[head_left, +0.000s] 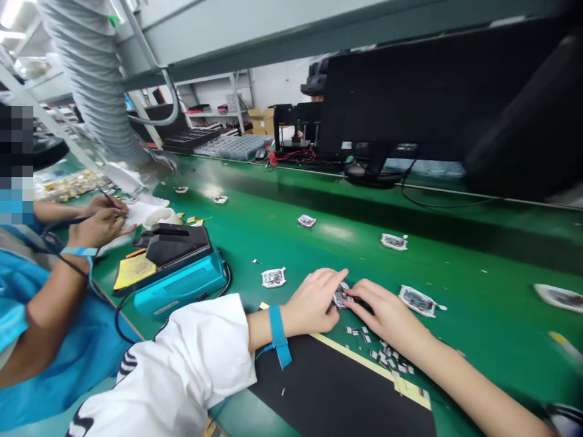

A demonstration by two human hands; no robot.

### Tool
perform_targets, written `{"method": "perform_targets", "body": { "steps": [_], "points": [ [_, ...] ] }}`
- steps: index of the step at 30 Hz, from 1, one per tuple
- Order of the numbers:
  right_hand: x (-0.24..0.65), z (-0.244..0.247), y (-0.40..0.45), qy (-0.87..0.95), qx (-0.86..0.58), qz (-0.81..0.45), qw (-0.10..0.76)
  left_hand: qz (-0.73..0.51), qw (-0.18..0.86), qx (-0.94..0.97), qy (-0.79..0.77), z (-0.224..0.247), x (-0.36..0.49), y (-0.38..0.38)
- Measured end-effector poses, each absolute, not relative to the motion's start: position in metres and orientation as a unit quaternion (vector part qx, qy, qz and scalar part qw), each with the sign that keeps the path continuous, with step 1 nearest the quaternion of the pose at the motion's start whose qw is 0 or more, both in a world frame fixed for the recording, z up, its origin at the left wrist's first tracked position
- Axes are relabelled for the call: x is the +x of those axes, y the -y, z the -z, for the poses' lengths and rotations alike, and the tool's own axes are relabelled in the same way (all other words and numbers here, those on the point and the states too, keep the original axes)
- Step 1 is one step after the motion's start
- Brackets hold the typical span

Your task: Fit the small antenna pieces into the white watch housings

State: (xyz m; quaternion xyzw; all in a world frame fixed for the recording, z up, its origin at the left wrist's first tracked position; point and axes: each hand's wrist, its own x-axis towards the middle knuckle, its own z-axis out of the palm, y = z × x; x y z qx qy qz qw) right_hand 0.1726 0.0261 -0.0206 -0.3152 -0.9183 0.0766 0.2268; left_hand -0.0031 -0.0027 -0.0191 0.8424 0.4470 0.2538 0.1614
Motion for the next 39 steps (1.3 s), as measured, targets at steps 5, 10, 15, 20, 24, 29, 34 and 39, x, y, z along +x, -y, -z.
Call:
{"method": "perform_targets", "body": {
  "steps": [5, 10, 15, 20, 24, 29, 34, 39],
  "points": [
    [0.171, 0.020, -0.026, 0.927, -0.319, 0.013, 0.196, -0.239, 0.196, 0.847, -0.432, 0.025, -0.006, -0.003],
    [0.171, 0.019, -0.025, 0.934, -0.316, 0.043, 0.163, -0.232, 0.232, 0.839, -0.435, 0.022, -0.006, -0.006],
    [0.170, 0.017, -0.020, 0.932, -0.320, 0.086, 0.150, -0.237, 0.253, 0.829, -0.439, 0.019, -0.003, -0.005],
    [0.162, 0.009, -0.015, 0.918, -0.336, 0.133, 0.163, -0.293, 0.283, 0.806, -0.429, 0.019, -0.002, -0.003],
    [0.162, 0.001, -0.016, 0.919, -0.324, 0.139, 0.175, -0.330, 0.331, 0.784, -0.408, 0.018, -0.002, -0.003],
    [0.167, -0.001, -0.021, 0.922, -0.302, 0.110, 0.213, -0.343, 0.369, 0.770, -0.392, 0.016, -0.003, -0.003],
    [0.168, 0.007, -0.025, 0.918, -0.302, 0.043, 0.254, -0.347, 0.384, 0.763, -0.387, 0.019, -0.003, -0.003],
    [0.168, 0.008, -0.022, 0.913, -0.305, 0.028, 0.270, -0.364, 0.369, 0.752, -0.408, 0.020, -0.002, -0.003]
  ]
}}
